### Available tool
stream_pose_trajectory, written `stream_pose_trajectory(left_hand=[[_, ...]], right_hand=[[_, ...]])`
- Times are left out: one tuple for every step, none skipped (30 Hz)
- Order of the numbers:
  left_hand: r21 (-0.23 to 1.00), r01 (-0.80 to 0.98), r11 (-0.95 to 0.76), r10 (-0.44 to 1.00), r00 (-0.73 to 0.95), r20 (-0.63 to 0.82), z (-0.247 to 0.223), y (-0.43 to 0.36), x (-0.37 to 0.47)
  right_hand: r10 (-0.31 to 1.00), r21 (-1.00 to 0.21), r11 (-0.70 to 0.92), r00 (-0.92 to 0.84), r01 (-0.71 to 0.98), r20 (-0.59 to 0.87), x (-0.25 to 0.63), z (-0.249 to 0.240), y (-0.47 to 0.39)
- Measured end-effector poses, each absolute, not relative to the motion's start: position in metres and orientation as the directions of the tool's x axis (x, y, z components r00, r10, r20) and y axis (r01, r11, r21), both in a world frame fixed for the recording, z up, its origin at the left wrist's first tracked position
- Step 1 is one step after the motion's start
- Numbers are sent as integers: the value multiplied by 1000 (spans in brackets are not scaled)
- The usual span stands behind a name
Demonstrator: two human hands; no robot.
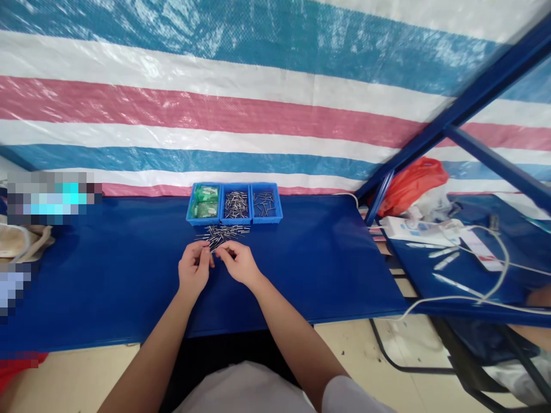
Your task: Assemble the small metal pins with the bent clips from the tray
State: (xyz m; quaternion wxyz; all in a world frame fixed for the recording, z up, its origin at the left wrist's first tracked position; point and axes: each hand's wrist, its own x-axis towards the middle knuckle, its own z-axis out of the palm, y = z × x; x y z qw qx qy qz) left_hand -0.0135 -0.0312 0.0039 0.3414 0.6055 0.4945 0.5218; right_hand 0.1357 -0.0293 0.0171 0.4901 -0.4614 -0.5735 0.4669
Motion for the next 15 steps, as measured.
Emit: stream_pose_trajectory(left_hand=[[929,247,-274,956,-37,292,4,-31,-14],[930,251,-270,957,-39,289,4,-31,-14],[930,255,-265,958,-39,284,4,-31,-14],[930,259,-260,960,-37,278,3,-31,-14],[931,262,-256,961,-37,274,3,-31,-14],[930,264,-254,961,-40,274,3,-31,-14],[930,264,-255,960,-42,275,2,-31,-14],[930,263,-256,960,-46,277,2,-30,-14],[930,262,-258,959,-49,280,2,-30,-14],[930,261,-260,958,-52,282,2,-30,-13],[929,262,-261,957,-54,284,2,-30,-13],[928,264,-261,957,-55,285,2,-30,-13],[927,268,-261,956,-60,286,2,-30,-13],[927,270,-260,956,-65,287,3,-30,-13],[927,272,-258,956,-71,286,3,-30,-13]], right_hand=[[986,-985,148,-95,83,140,136,17,-29],[984,-983,158,-94,94,149,136,18,-29],[983,-980,168,-92,104,159,137,18,-29],[981,-977,181,-91,114,171,137,18,-29],[979,-973,194,-87,125,184,137,19,-29],[976,-969,208,-87,136,197,138,19,-29],[974,-964,222,-87,149,211,138,19,-29],[971,-959,234,-88,160,222,138,20,-29],[969,-955,244,-90,170,232,139,20,-29],[967,-952,252,-89,175,239,139,21,-29],[966,-950,257,-86,177,245,139,21,-29],[965,-950,259,-82,176,248,138,21,-29],[966,-951,256,-76,174,246,138,21,-29],[969,-954,246,-70,168,238,137,21,-29],[973,-960,230,-61,159,223,137,21,-29]])
